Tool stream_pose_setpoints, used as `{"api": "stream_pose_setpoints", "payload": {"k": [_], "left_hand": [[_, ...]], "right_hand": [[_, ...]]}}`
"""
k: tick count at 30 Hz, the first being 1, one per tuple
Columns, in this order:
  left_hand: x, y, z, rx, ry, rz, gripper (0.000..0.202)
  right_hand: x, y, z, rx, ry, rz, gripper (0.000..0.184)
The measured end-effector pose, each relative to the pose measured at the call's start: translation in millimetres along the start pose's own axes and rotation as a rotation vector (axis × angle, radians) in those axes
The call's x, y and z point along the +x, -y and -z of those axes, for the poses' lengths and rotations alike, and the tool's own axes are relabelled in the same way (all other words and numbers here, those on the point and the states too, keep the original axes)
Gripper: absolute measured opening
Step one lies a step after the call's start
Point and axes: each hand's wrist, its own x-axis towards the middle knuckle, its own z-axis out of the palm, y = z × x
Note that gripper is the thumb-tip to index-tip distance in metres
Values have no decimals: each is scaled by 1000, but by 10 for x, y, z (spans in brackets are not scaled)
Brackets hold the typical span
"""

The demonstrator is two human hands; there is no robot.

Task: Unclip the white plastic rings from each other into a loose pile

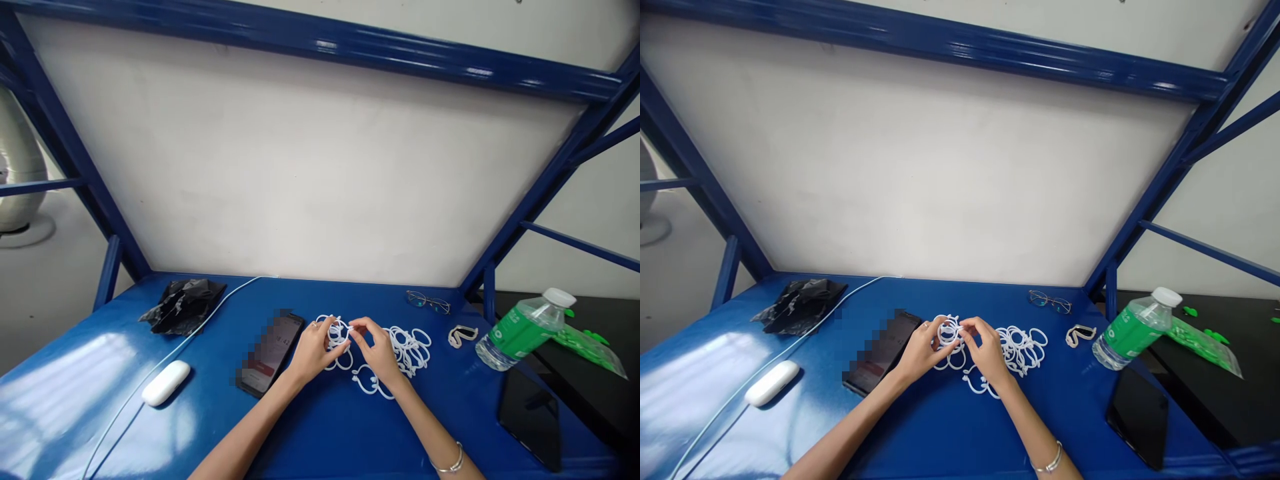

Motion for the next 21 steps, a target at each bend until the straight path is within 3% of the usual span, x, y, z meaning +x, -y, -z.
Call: {"api": "stream_pose_setpoints", "payload": {"k": [21], "left_hand": [[-16, 30, -24, -51, 15, -33, 33]], "right_hand": [[-12, 6, 44, -56, 59, 78, 16]]}}
